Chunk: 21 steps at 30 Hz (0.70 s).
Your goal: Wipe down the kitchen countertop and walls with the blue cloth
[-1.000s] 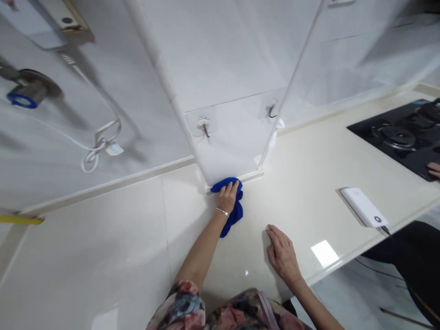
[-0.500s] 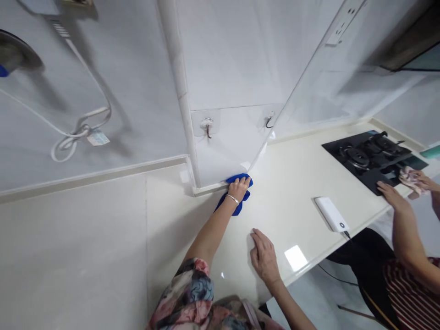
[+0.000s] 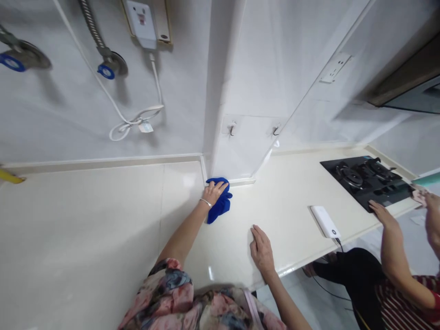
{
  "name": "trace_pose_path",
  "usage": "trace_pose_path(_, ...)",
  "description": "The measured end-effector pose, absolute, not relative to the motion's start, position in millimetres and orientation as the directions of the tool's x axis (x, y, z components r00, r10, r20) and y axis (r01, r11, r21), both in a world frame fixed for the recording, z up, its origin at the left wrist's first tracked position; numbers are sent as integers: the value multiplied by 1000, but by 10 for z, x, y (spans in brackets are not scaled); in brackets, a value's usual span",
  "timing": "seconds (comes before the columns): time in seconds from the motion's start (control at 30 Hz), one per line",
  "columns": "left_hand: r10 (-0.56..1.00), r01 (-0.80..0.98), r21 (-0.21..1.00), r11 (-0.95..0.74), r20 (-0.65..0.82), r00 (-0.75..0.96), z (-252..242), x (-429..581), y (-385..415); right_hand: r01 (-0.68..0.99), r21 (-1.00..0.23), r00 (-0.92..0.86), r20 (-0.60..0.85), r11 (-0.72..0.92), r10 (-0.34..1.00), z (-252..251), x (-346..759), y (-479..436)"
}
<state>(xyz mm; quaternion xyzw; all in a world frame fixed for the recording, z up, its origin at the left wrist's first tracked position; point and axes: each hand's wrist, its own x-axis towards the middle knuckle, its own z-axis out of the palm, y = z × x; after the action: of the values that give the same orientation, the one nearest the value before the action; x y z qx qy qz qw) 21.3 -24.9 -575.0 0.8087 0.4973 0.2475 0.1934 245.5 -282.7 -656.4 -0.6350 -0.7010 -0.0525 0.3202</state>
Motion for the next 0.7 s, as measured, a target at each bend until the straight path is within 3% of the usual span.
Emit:
trace_pose_path(0.37, 976, 726, 653, -215, 177, 130, -5918, -527, -632, 932, -309, 2, 531, 192, 847, -6621, 2463, -2806)
trace_pose_path(0.53, 968, 495, 869, -18, 139, -210, -6009, -666, -713, 933, -307, 3, 532, 190, 847, -6633, 2469, -2791)
trace_pose_path(0.7, 926, 316, 941, 122, 7, -378, -5967, -654, -631, 929, -321, 10, 521, 185, 854, -6614, 2461, -2811)
